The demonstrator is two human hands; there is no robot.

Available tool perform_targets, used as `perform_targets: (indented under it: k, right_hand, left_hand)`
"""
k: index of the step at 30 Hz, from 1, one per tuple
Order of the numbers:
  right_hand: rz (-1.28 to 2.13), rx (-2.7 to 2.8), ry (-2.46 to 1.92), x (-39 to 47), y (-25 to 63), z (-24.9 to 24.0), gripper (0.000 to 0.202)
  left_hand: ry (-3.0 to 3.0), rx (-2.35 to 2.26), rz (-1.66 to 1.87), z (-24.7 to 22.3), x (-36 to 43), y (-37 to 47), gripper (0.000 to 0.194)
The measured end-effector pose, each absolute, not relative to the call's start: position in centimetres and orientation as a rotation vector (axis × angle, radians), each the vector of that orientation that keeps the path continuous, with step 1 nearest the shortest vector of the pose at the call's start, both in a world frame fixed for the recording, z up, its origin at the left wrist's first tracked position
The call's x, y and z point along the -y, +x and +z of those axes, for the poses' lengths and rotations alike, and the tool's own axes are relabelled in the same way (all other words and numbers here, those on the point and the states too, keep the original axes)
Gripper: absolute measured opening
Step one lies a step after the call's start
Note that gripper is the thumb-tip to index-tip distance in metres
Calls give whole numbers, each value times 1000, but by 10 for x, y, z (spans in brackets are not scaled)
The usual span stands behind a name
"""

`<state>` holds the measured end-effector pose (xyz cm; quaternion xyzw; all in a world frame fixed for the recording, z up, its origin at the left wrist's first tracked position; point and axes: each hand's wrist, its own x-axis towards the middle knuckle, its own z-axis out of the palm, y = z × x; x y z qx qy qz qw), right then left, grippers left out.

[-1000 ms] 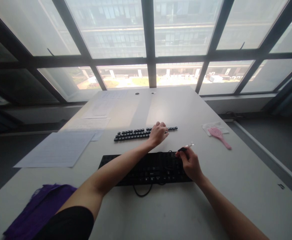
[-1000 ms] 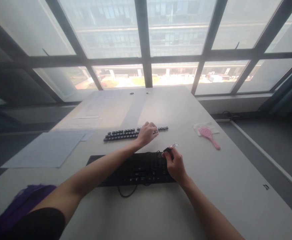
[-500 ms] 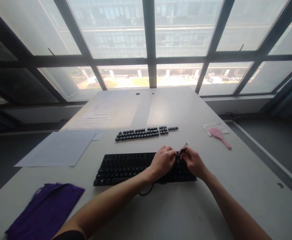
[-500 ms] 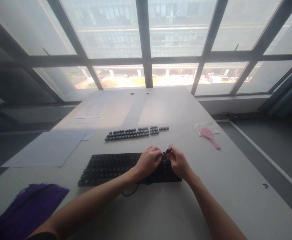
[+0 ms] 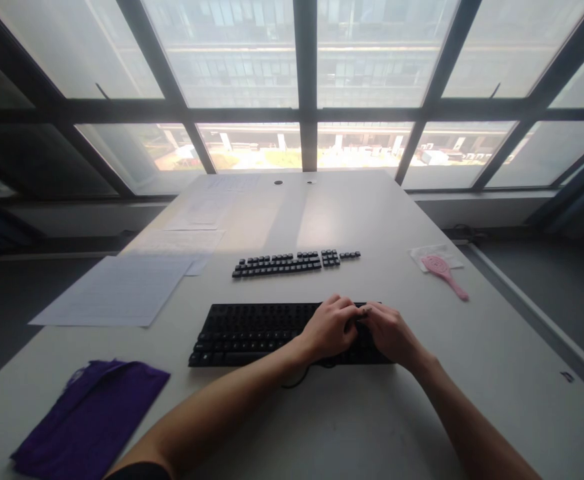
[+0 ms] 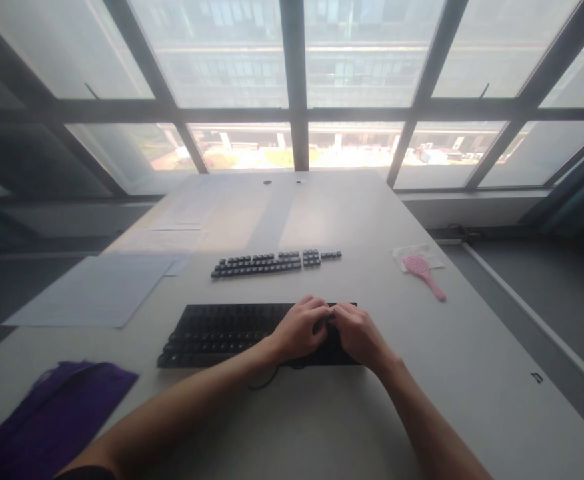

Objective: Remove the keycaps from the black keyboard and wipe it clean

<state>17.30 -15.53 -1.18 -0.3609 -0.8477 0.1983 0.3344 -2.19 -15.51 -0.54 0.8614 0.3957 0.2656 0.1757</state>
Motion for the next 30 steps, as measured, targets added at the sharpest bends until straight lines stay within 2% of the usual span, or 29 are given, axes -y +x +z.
perform_targets:
  k: [8, 13, 19, 24, 30]
  right_hand:
    - [735, 2144, -941, 152, 184, -9, 16]
    - [781, 2003, -1038, 150, 187, -9, 12]
    - [878, 1939, -1133, 150, 182, -10, 13]
    - [816, 2108, -1041, 152, 180, -7, 14]
    - [523, 2289, -843, 154, 175, -12, 24]
  left_hand:
    - [2487, -1099, 698, -2, 158, -21, 17]
    - [2484, -1097, 691, -2, 158, -22, 25]
    - [2502, -1105, 657, -2, 158, -22, 22]
    - [2525, -1122, 627, -2, 157, -21, 21]
    - [2500, -1137, 628, -4, 155, -21, 14]
